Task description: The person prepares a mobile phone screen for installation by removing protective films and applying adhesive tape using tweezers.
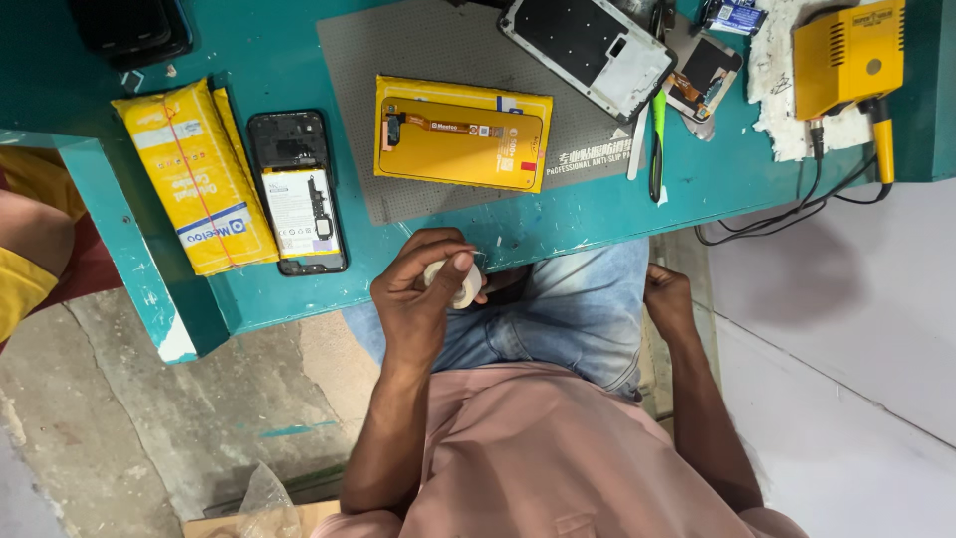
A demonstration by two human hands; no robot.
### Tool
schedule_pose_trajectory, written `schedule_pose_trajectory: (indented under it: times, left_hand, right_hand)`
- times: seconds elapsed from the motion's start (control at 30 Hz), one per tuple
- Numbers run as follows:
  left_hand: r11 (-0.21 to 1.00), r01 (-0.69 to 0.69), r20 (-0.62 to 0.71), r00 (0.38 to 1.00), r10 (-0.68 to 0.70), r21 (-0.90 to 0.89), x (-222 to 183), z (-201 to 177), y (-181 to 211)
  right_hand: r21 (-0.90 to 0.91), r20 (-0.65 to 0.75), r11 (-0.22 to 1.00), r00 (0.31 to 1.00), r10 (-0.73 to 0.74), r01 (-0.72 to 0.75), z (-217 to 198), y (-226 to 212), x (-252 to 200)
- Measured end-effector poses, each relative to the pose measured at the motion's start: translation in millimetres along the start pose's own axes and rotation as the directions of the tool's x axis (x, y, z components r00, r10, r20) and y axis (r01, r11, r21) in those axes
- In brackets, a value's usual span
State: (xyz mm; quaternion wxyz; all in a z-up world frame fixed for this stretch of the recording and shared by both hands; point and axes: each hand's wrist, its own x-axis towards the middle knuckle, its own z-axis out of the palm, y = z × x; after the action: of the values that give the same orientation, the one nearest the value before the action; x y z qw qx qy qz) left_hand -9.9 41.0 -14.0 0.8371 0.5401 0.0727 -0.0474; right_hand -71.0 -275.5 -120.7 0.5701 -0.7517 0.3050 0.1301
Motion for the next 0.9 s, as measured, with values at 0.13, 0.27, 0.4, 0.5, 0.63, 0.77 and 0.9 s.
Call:
schedule_pose_trajectory:
  times: [0.13, 0.27, 0.4, 0.5, 0.63, 0.77, 0.9]
  left_hand:
    - [1.0, 0.012, 0.002, 1.0, -0.012, 0.013, 2, 1, -2]
    - [1.0, 0.011, 0.017, 1.0, -0.011, 0.005, 2, 2, -4]
    - [1.0, 0.001, 0.03, 1.0, -0.001, -0.008, 1, 3, -4]
    - [1.0, -0.004, 0.035, 0.999, 0.004, 0.003, 1, 4, -4]
    - [1.0, 0.002, 0.034, 0.999, -0.002, 0.016, 1, 5, -4]
    - [1.0, 0.004, 0.031, 1.0, -0.005, 0.025, 1, 5, -4]
    - [1.0, -0.003, 0.033, 0.999, 0.003, 0.017, 0, 6, -5]
  right_hand:
    - [0.136, 0.004, 0.987, 0.996, 0.088, -0.088, -5, 1, 3]
    - [0.169, -0.011, 0.98, 0.994, 0.112, -0.109, -8, 6, 5]
    - [0.193, -0.001, 0.981, 1.0, -0.006, 0.006, -7, 11, 6]
    - [0.17, -0.061, 0.985, 0.998, 0.033, -0.022, -7, 15, 6]
    - [0.124, -0.029, 0.992, 0.999, 0.017, -0.013, -5, 12, 1]
    - [0.11, 0.015, 0.994, 1.0, 0.025, -0.027, -4, 7, -2]
    - [0.317, -0.005, 0.941, 0.992, 0.126, -0.118, 1, 10, 2]
